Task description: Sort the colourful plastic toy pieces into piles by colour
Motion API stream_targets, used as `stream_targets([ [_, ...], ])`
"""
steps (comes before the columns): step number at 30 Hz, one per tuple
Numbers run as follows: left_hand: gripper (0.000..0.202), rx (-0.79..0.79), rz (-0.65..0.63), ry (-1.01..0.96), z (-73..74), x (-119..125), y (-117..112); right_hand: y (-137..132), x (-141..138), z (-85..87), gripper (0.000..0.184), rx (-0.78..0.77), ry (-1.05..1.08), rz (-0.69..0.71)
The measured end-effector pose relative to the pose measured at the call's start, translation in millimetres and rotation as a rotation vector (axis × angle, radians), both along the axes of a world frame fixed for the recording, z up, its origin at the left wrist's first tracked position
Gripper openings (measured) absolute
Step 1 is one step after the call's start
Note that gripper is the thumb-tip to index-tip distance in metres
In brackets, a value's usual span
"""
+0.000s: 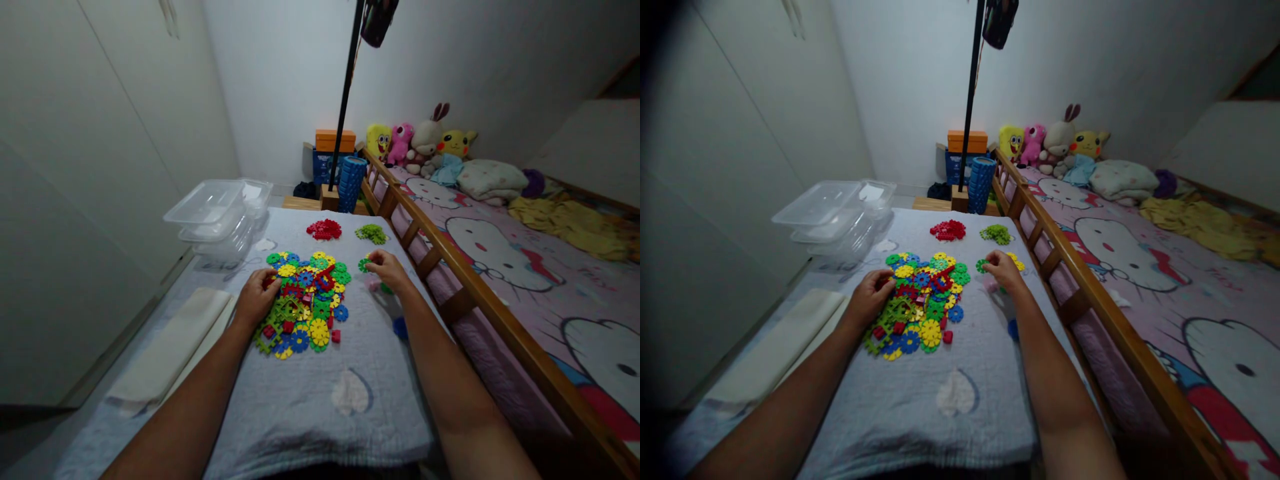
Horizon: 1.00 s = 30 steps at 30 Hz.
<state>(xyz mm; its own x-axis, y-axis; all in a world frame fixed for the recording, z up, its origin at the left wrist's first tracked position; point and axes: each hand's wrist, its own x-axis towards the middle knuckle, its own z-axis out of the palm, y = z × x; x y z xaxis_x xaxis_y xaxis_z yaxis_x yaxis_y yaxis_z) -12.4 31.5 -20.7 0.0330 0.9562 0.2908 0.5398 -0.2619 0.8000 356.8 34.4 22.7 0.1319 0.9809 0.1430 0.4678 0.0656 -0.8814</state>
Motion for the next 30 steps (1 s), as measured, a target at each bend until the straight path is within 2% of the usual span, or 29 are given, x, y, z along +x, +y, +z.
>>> stream_targets([
  [3,0.036,-0.004,-0.002,0.003,0.8,0.4,-0.2,-23.7,41.3,3.2,0.029,-0.070,-0.010,-0.104],
  [6,0.035,-0.006,-0.001,0.025,1.5,0.5,0.0,-46.8,73.3,2.3,0.025,-0.164,-0.064,-0.228],
  [9,0.035,-0.004,-0.005,0.031,1.8,0.4,0.0,-63.3,91.1,0.2,0.021,-0.245,-0.077,-0.255],
  [12,0.035,0.003,-0.011,0.028,1.7,0.2,-0.1,-70.3,97.9,-3.5,0.022,-0.242,-0.041,-0.268],
  [18,0.039,-0.015,-0.010,0.034,1.6,-0.4,0.0,-62.9,98.4,-19.2,0.020,-0.247,-0.082,-0.307],
  [22,0.039,-0.015,-0.018,0.032,2.3,-0.4,-0.4,-56.8,96.9,-25.4,0.012,-0.159,-0.291,-0.358],
  [25,0.038,-0.023,-0.017,0.029,3.3,0.2,-1.2,-52.4,85.6,-21.1,0.015,-0.058,-0.437,-0.408],
  [27,0.038,-0.028,-0.015,0.028,3.7,0.7,-1.8,-47.7,67.2,-15.6,0.018,-0.025,-0.478,-0.358],
  [30,0.038,-0.029,-0.013,0.027,3.6,1.0,-2.0,-37.4,24.3,-9.9,0.018,-0.055,-0.489,-0.158],
])
